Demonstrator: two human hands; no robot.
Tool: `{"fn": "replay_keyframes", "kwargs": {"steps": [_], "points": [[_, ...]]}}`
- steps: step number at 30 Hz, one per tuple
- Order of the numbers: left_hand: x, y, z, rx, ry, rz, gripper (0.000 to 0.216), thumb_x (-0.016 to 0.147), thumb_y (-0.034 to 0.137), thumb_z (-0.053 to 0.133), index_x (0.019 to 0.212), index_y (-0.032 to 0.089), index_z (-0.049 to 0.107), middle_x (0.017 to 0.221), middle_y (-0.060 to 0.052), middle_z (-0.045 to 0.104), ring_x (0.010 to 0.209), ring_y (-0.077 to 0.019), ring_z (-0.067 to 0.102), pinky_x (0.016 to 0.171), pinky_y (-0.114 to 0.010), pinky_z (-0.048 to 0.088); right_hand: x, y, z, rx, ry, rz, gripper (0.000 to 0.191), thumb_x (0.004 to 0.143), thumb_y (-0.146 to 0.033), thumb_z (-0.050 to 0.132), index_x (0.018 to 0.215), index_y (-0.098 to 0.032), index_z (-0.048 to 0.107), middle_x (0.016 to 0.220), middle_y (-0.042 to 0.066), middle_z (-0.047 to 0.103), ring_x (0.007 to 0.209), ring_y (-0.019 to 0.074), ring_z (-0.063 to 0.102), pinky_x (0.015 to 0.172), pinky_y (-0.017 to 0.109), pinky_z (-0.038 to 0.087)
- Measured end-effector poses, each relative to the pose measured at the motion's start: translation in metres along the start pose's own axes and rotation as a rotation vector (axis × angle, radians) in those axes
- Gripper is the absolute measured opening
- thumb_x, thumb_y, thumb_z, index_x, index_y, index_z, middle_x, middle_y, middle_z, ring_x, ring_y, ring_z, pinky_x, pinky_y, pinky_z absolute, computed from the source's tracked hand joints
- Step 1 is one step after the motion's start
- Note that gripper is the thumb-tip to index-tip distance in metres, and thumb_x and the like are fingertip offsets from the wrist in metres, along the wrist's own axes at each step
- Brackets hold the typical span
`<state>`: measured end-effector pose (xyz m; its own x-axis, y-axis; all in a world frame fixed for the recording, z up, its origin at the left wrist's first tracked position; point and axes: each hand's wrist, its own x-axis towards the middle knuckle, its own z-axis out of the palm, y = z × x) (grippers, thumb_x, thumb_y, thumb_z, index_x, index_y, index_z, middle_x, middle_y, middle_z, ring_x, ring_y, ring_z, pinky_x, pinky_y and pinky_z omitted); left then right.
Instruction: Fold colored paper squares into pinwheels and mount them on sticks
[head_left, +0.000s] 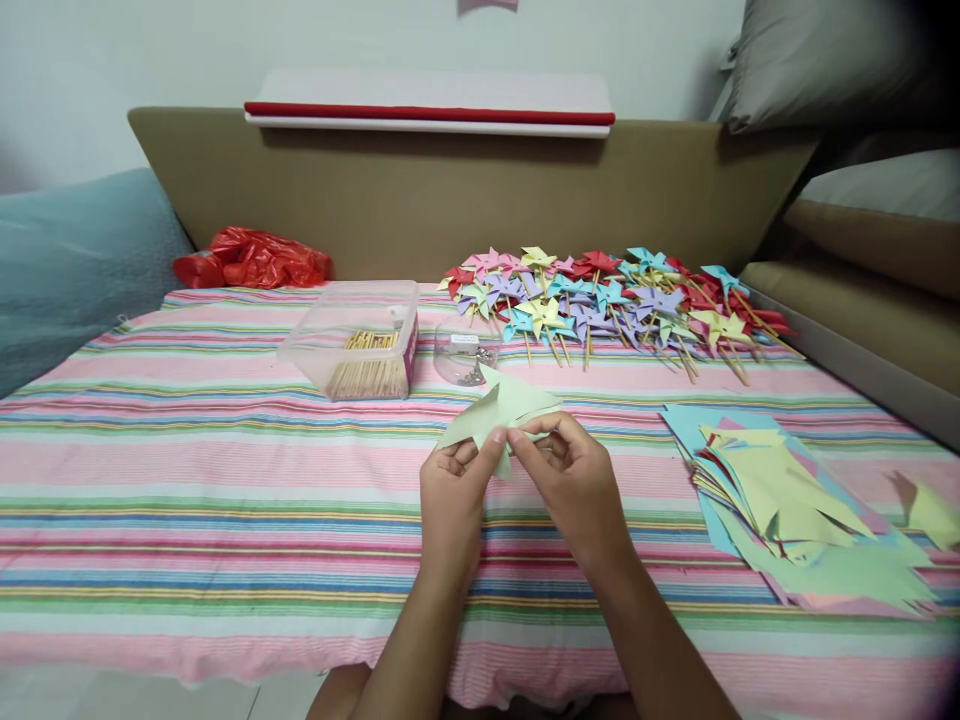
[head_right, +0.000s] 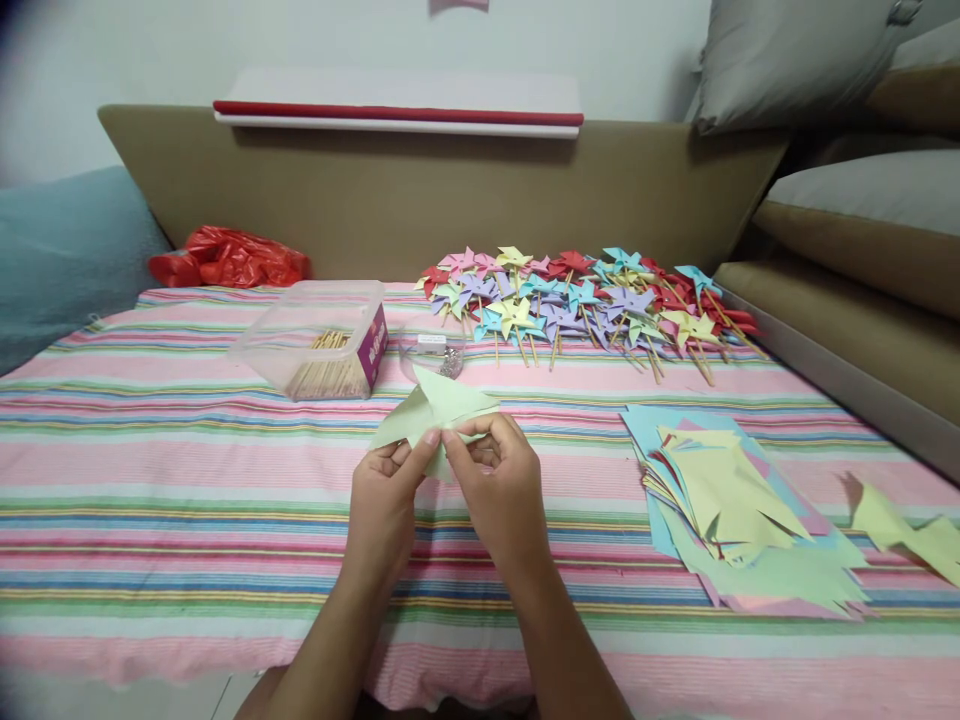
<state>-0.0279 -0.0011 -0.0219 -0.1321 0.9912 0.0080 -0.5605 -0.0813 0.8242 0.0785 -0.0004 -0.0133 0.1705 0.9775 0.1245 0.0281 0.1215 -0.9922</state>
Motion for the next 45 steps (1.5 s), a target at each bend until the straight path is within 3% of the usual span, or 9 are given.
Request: {"fn": "replay_keyframes", "kwargs": {"steps": [9, 15, 19, 22, 28, 32, 36, 40, 45], "points": [[0.0, 0.006, 0.0, -0.022, 0.025, -0.043, 0.022, 0.076, 0.033, 0.085, 0.075, 0.015, 0.072, 0.074, -0.002, 0.072, 0.068, -0.0127, 0.064, 0.069, -0.023, 0.051, 0.001, -0.003, -0.005, -0.117, -0.054, -0.231, 0.015, 0.085, -0.034, 0.073, 0.08, -0.022, 0.066, 0.091, 0.004, 0.061, 0.086, 0.0191, 0.063, 0.081, 0.034, 0.053], [0.004, 0.009, -0.007, 0.042, 0.031, -0.059, 0.034, 0.073, 0.039, 0.086, 0.09, 0.012, 0.076, 0.085, -0.006, 0.075, 0.082, -0.0171, 0.066, 0.077, -0.027, 0.052, 0.005, -0.006, -0.014, 0.319, 0.13, -0.006, 0.042, 0.078, -0.044, 0.081, 0.108, -0.026, 0.058, 0.111, 0.004, 0.066, 0.094, 0.0191, 0.065, 0.082, 0.032, 0.053], [0.005, 0.014, -0.015, 0.288, -0.127, -0.104, 0.027, 0.078, 0.04, 0.082, 0.078, 0.014, 0.074, 0.067, -0.001, 0.066, 0.069, -0.0146, 0.061, 0.067, -0.024, 0.048, 0.004, -0.011, -0.026, 0.366, -0.161, 0.169, 0.041, 0.086, -0.056, 0.068, 0.105, -0.02, 0.072, 0.101, 0.006, 0.072, 0.09, 0.0201, 0.065, 0.079, 0.03, 0.051], [0.004, 0.02, -0.02, 0.42, -0.238, -0.165, 0.028, 0.079, 0.043, 0.079, 0.075, 0.016, 0.072, 0.065, 0.001, 0.062, 0.062, -0.0133, 0.055, 0.06, -0.024, 0.043, 0.002, -0.01, -0.035, 0.307, -0.354, 0.232, 0.035, 0.085, -0.049, 0.074, 0.104, -0.02, 0.076, 0.092, 0.003, 0.073, 0.081, 0.0178, 0.063, 0.074, 0.029, 0.05], [0.006, 0.023, -0.028, 0.545, -0.297, -0.196, 0.041, 0.079, 0.047, 0.077, 0.061, 0.017, 0.055, 0.057, 0.004, 0.044, 0.053, -0.01, 0.041, 0.052, -0.024, 0.033, 0.004, 0.002, -0.039, 0.116, -0.407, 0.209, 0.027, 0.083, -0.044, 0.077, 0.096, -0.02, 0.077, 0.092, 0.003, 0.073, 0.079, 0.0169, 0.06, 0.07, 0.028, 0.048], [0.008, 0.021, -0.031, 0.634, -0.32, -0.19, 0.052, 0.079, 0.049, 0.076, 0.054, 0.019, 0.042, 0.054, 0.007, 0.031, 0.049, -0.0078, 0.029, 0.048, -0.024, 0.023, 0.007, 0.004, -0.038, -0.042, -0.384, 0.11, 0.023, 0.084, -0.042, 0.073, 0.091, -0.02, 0.077, 0.089, 0.003, 0.072, 0.08, 0.0182, 0.06, 0.068, 0.028, 0.046], [0.008, 0.024, -0.026, 0.483, -0.268, -0.172, 0.034, 0.076, 0.043, 0.081, 0.071, 0.017, 0.061, 0.062, 0.003, 0.057, 0.054, -0.0097, 0.048, 0.052, -0.021, 0.035, 0.008, 0.002, -0.032, -0.065, -0.306, 0.06, 0.022, 0.081, -0.039, 0.075, 0.091, -0.02, 0.079, 0.098, 0.004, 0.075, 0.089, 0.0224, 0.065, 0.073, 0.03, 0.049], [0.009, 0.029, -0.022, 0.295, -0.21, -0.107, 0.036, 0.075, 0.033, 0.086, 0.104, 0.019, 0.069, 0.09, -0.003, 0.075, 0.079, -0.0143, 0.067, 0.072, -0.022, 0.049, 0.008, 0.003, -0.018, 0.221, -0.081, 0.111, 0.031, 0.076, -0.041, 0.081, 0.097, -0.019, 0.079, 0.101, 0.006, 0.078, 0.092, 0.024, 0.068, 0.079, 0.033, 0.051], [0.009, 0.023, -0.013, 0.189, -0.184, -0.055, 0.036, 0.076, 0.029, 0.085, 0.107, 0.017, 0.072, 0.105, -0.008, 0.077, 0.099, -0.0192, 0.069, 0.089, -0.027, 0.05, 0.009, 0.007, 0.002, 0.541, 0.029, 0.106, 0.032, 0.074, -0.04, 0.084, 0.096, -0.018, 0.079, 0.103, 0.007, 0.079, 0.098, 0.0249, 0.07, 0.09, 0.037, 0.052]]}}
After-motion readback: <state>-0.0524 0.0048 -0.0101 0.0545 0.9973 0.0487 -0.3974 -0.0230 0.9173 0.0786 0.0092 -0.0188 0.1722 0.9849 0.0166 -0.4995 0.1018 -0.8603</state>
